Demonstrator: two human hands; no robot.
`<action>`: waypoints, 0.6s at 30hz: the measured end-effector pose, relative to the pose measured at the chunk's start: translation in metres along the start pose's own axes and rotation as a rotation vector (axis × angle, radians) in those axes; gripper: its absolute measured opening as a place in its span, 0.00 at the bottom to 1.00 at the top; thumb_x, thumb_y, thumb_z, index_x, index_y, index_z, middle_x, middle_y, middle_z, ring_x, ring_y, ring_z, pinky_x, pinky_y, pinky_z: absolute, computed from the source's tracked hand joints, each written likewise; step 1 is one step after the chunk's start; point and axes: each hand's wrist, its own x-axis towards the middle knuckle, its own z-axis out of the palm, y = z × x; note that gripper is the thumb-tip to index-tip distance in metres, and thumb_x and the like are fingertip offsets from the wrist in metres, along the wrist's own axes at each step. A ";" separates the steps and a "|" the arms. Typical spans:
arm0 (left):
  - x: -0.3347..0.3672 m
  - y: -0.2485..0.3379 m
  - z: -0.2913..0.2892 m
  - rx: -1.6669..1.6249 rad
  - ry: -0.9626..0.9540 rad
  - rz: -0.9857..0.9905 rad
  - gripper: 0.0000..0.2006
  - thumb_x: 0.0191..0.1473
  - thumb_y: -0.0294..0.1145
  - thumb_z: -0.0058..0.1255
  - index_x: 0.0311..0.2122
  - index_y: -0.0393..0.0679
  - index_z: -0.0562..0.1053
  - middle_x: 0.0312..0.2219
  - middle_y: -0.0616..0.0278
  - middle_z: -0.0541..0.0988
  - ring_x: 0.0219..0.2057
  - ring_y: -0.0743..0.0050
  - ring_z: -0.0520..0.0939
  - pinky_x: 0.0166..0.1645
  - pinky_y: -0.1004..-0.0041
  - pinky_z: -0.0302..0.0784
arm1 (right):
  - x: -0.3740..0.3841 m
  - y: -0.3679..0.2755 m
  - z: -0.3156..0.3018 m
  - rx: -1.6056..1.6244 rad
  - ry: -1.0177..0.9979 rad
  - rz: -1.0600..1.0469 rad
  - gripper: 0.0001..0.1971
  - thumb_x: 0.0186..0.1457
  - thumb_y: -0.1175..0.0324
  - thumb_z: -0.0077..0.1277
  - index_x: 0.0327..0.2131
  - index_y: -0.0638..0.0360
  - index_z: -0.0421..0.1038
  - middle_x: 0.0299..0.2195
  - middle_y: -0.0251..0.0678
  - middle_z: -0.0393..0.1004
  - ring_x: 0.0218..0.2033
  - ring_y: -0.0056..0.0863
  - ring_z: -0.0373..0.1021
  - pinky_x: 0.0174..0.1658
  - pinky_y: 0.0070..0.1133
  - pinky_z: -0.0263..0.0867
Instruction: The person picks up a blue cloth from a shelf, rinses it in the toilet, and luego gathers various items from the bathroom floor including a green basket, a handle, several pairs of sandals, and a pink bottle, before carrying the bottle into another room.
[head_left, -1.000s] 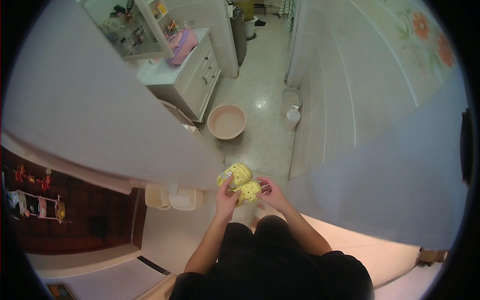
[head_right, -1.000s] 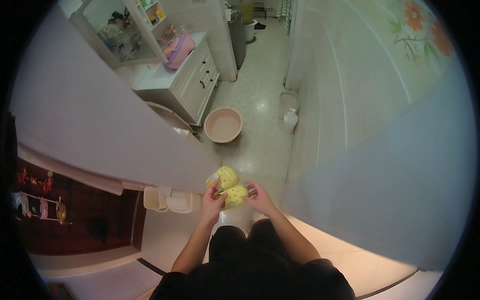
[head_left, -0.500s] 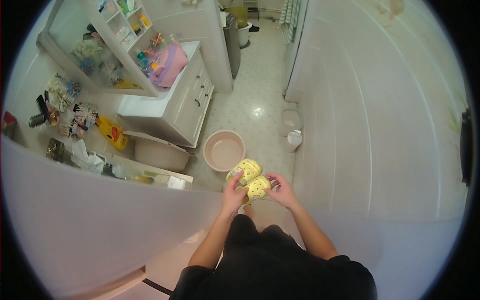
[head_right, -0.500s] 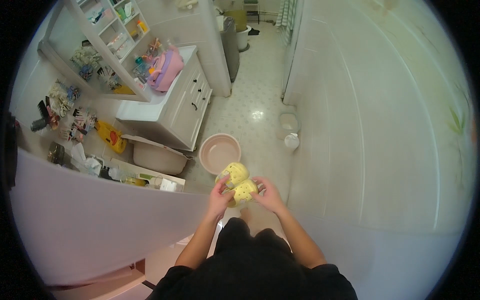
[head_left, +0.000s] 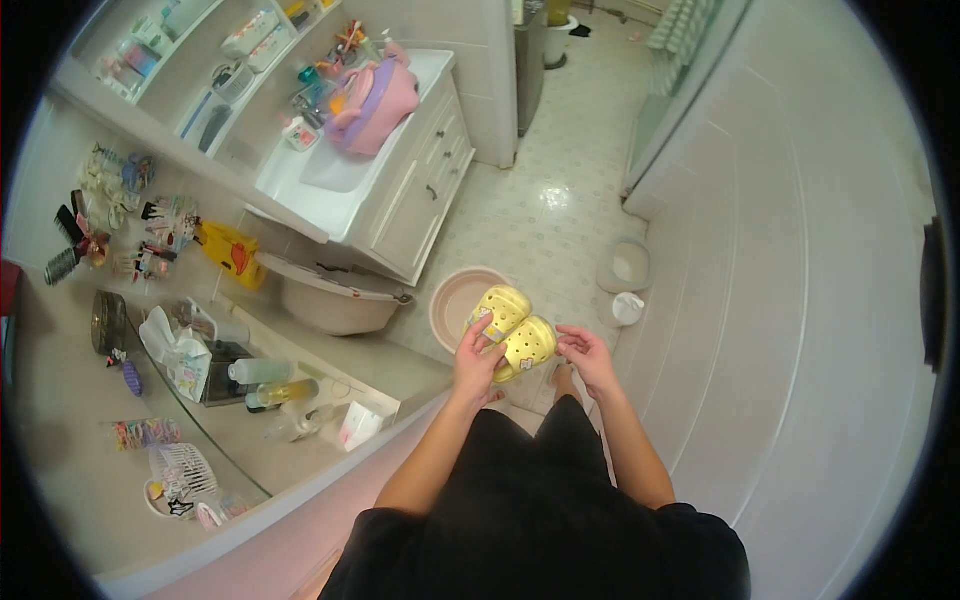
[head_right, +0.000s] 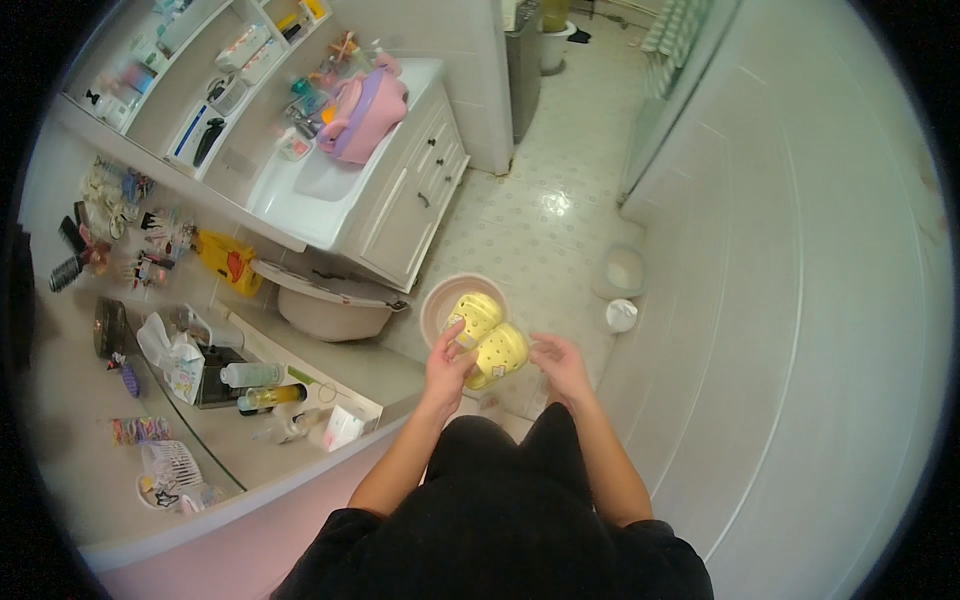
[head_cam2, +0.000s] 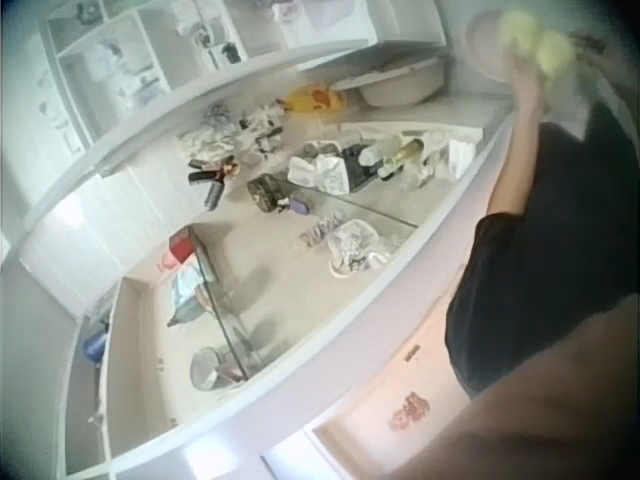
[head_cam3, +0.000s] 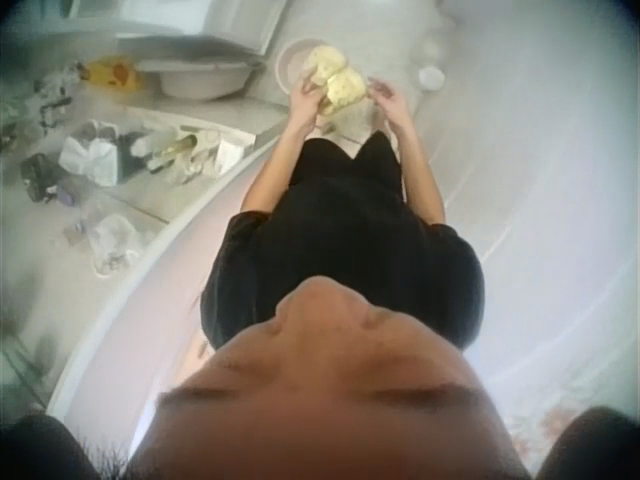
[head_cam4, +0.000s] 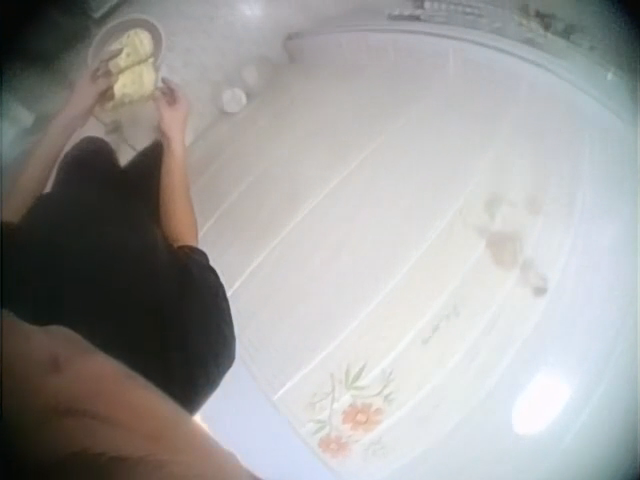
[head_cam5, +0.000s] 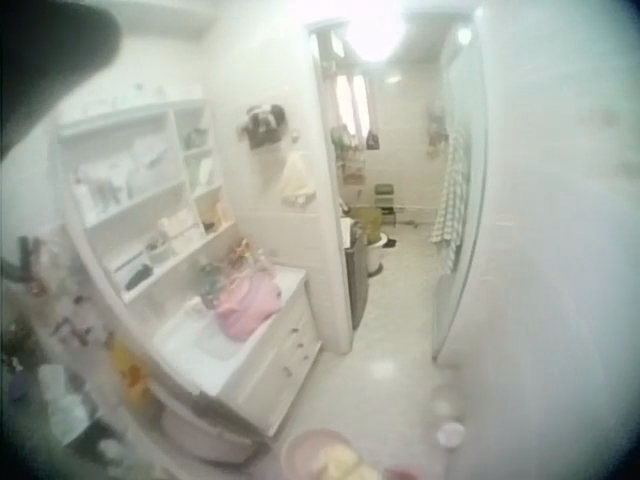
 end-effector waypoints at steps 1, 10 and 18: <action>0.014 0.003 0.004 -0.006 0.018 0.008 0.31 0.55 0.12 0.47 0.63 0.46 0.59 0.52 0.55 0.72 0.44 0.74 0.77 0.41 0.78 0.78 | 0.019 -0.003 -0.006 0.022 -0.016 0.015 0.20 0.54 0.73 0.57 0.52 0.60 0.70 0.35 0.27 0.76 0.36 0.15 0.70 0.38 0.14 0.64; 0.135 0.017 0.071 -0.153 0.158 0.076 0.30 0.56 0.13 0.45 0.63 0.45 0.58 0.52 0.55 0.72 0.46 0.73 0.78 0.43 0.77 0.78 | 0.180 -0.062 -0.064 -0.006 -0.164 -0.058 0.18 0.54 0.78 0.55 0.50 0.63 0.70 0.39 0.34 0.77 0.39 0.18 0.71 0.43 0.17 0.67; 0.247 0.065 0.140 -0.181 0.215 0.080 0.31 0.55 0.14 0.46 0.63 0.48 0.59 0.53 0.58 0.73 0.45 0.78 0.78 0.40 0.81 0.75 | 0.301 -0.139 -0.107 -0.048 -0.205 -0.084 0.15 0.54 0.81 0.55 0.46 0.64 0.71 0.38 0.34 0.77 0.39 0.19 0.72 0.46 0.17 0.68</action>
